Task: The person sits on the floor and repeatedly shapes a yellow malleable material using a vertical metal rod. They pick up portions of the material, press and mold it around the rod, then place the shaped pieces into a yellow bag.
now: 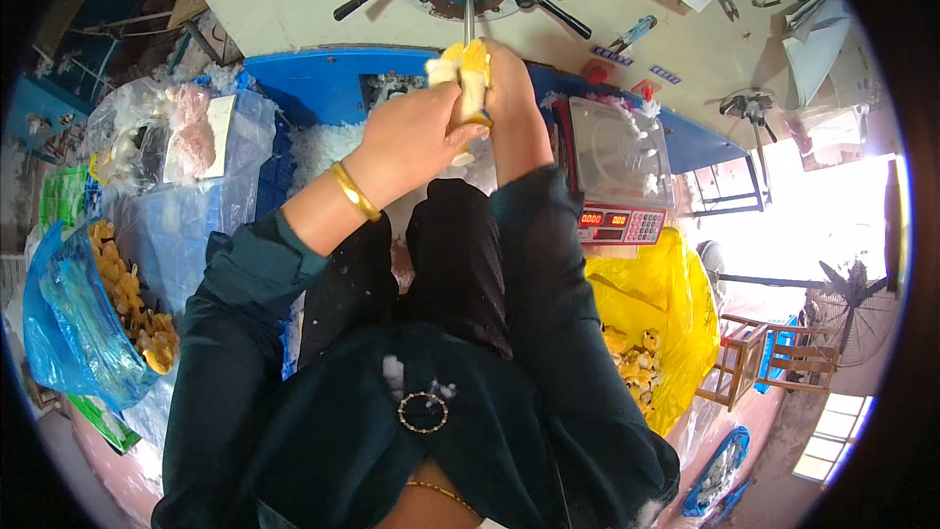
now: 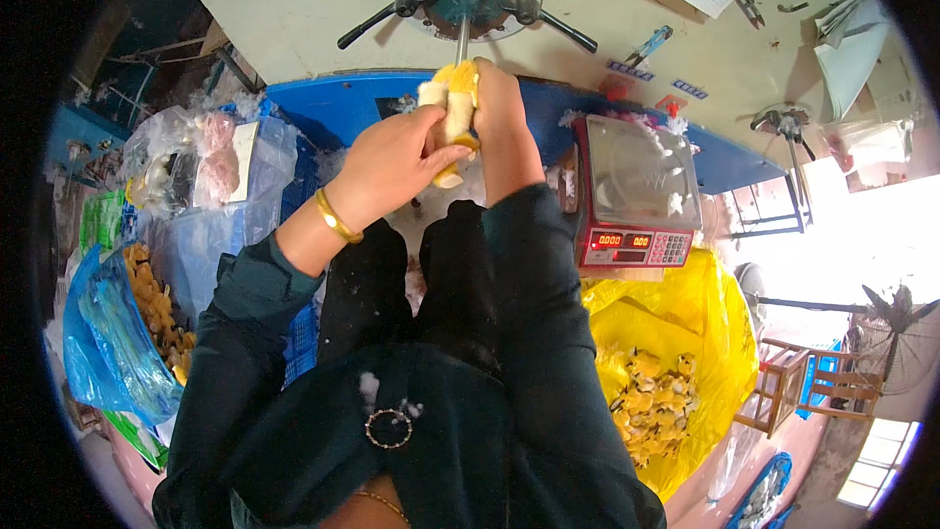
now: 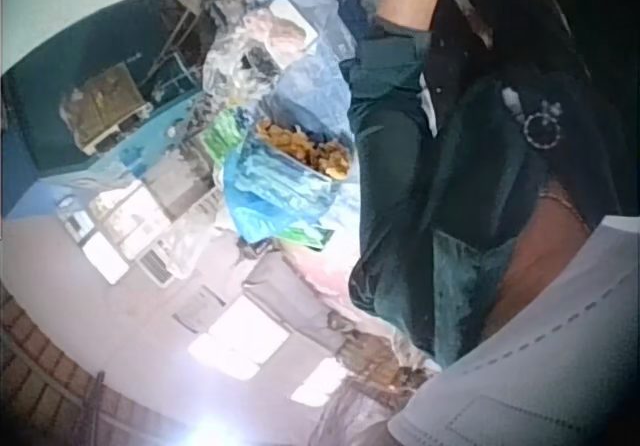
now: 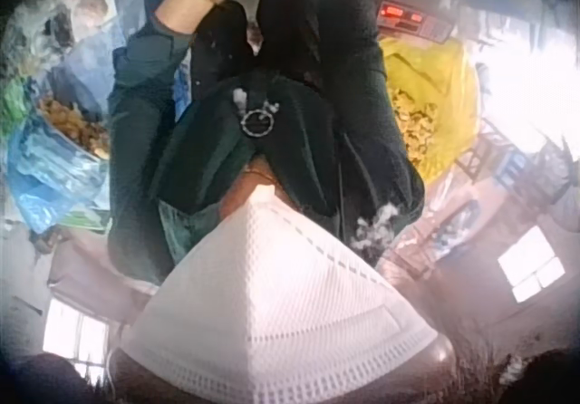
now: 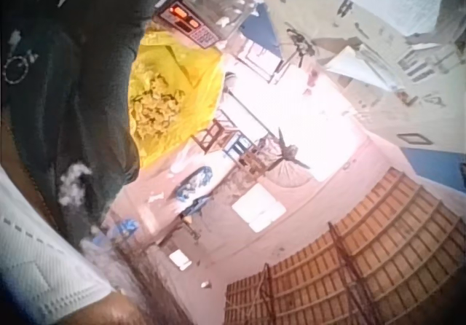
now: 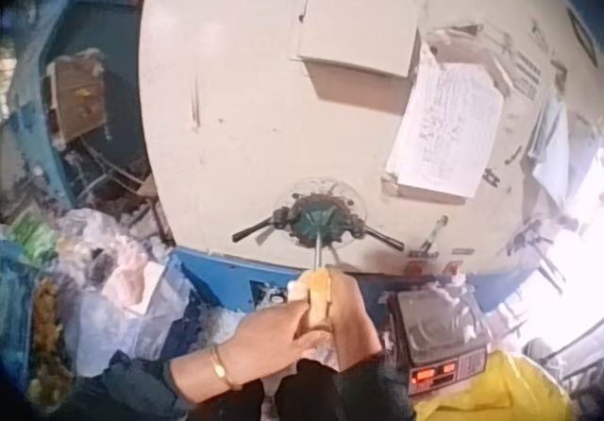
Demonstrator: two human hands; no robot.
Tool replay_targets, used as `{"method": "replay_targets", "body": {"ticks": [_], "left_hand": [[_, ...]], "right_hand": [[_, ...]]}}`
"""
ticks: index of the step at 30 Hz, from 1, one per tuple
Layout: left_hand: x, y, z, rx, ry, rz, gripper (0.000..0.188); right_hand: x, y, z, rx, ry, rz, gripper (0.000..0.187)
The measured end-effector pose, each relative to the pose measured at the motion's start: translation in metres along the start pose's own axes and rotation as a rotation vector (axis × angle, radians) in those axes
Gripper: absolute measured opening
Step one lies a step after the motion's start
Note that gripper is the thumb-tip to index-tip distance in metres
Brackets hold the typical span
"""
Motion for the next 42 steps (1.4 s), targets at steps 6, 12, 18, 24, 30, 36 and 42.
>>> {"method": "replay_targets", "body": {"ticks": [6, 12, 18, 24, 30, 36, 42], "left_hand": [[0.004, 0.01, -0.017, 0.001, -0.107, 0.026, 0.037], [0.019, 0.022, -0.034, -0.019, -0.094, -0.062, 0.034], [0.034, 0.021, -0.042, -0.038, -0.041, -0.041, 0.032], [0.06, 0.017, -0.009, 0.003, 0.059, -0.013, 0.034], [0.044, 0.014, -0.035, 0.481, -0.252, -0.011, 0.045], [0.025, 0.053, -0.041, 1.213, -0.546, -0.344, 0.058], [0.02, 0.07, -0.037, 1.179, -0.476, -0.309, 0.045]], "right_hand": [[0.044, 0.018, -0.017, 0.158, -0.06, 0.332, 0.032], [0.094, 0.025, 0.0, 0.054, -0.284, 0.461, 0.042], [0.125, 0.043, 0.015, -0.119, -0.407, 0.468, 0.043], [0.16, 0.05, 0.012, 0.45, -0.407, 0.353, 0.025], [0.106, 0.032, 0.002, -0.004, 0.106, 0.179, 0.037], [0.057, 0.028, 0.007, -0.013, 0.169, 0.023, 0.035], [0.05, 0.018, 0.012, 0.103, 0.054, -0.036, 0.031]]}}
Point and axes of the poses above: each hand's wrist, its own x-axis away from the middle knuckle, its own y-axis out of the palm, z = x × y, the point moved 8 cm from there along -x, towards the middle knuckle, and after that the axes turned 7 degrees about -z, right-handed, at the moved point
